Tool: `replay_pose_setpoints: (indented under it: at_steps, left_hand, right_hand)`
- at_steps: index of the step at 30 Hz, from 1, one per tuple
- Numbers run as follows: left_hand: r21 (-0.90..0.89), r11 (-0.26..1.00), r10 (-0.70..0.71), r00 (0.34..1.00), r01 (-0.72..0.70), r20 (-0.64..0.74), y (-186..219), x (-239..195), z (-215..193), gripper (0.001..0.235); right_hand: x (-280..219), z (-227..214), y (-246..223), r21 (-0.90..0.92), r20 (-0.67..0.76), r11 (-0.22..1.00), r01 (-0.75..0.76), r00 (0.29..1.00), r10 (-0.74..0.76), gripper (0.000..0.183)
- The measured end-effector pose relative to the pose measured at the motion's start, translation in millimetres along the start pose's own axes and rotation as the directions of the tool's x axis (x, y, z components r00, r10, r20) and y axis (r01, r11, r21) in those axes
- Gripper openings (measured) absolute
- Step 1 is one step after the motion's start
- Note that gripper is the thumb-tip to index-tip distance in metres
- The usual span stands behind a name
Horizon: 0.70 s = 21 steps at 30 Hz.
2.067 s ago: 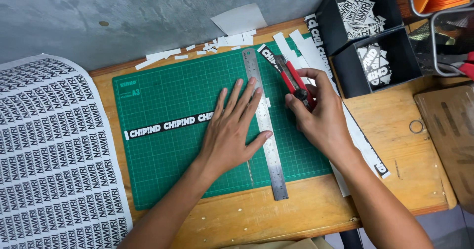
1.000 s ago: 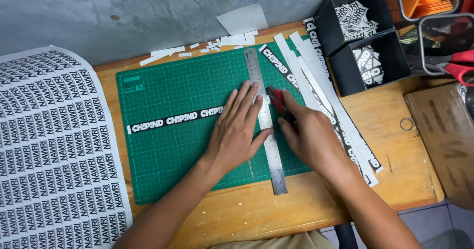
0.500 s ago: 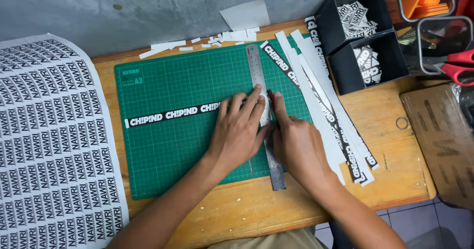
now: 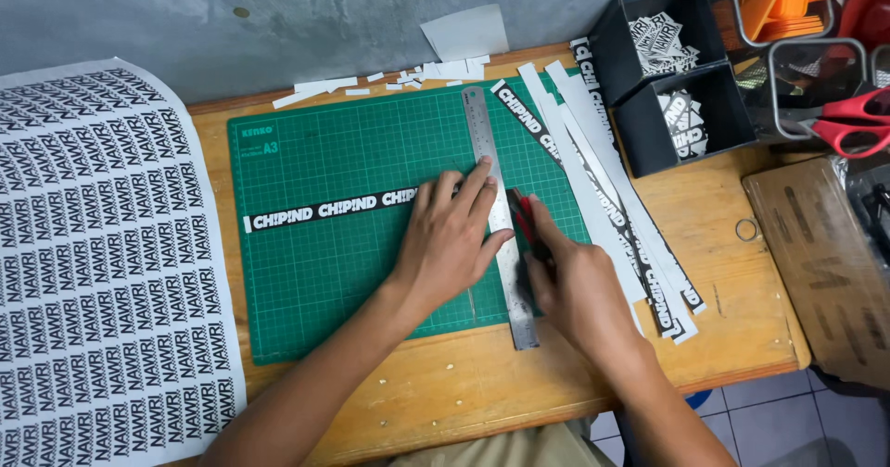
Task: The person uses a metal ruler and a red utility knife to cut strips of printed stickers on a green cutting mat. They repeatedly align the ruler and slice through the material to separate individual sticker units, placing the cut pieces into a nearby container.
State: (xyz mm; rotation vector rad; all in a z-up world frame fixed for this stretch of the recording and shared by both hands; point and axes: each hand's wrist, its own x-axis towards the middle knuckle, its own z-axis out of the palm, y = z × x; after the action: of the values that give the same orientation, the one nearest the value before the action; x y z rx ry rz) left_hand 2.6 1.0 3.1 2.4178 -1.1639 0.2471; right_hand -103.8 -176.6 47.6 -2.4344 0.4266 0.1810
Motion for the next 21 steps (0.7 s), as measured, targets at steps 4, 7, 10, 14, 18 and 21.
replay_pose_setpoints:
  at_steps: [4,7,10,14,18,21]
  left_hand:
    - [0.009,1.000,-0.005,1.000,0.005,0.016,1,2,-1,0.065]
    - [0.028,1.000,-0.001,0.999,0.000,0.037,3,5,-5,0.064]
    - [0.043,0.999,-0.021,0.998,0.018,0.067,4,5,-7,0.062]
    - [-0.050,0.997,-0.048,0.990,0.055,0.129,-3,3,-11,0.064]
    - [-0.129,0.989,-0.045,0.978,0.072,0.203,-5,1,-26,0.068]
    - [-0.046,0.999,0.021,0.962,-0.009,0.272,-7,-1,-29,0.078]
  right_hand:
    - [-5,-27,-7,-0.055,0.011,0.998,-0.020,1.000,0.020,0.076]
    - [-7,-36,-5,-0.022,0.063,1.000,-0.010,0.998,0.011,0.073]
    - [-10,-42,0,-0.081,0.067,0.996,-0.027,0.997,0.033,0.068]
    - [-10,-45,3,-0.067,0.027,0.997,-0.030,0.999,0.032,0.072]
    - [-8,-35,4,-0.081,0.016,0.996,-0.026,0.999,0.027,0.070]
    - [9,-45,-2,-0.103,-0.074,0.995,0.010,0.997,-0.018,0.071]
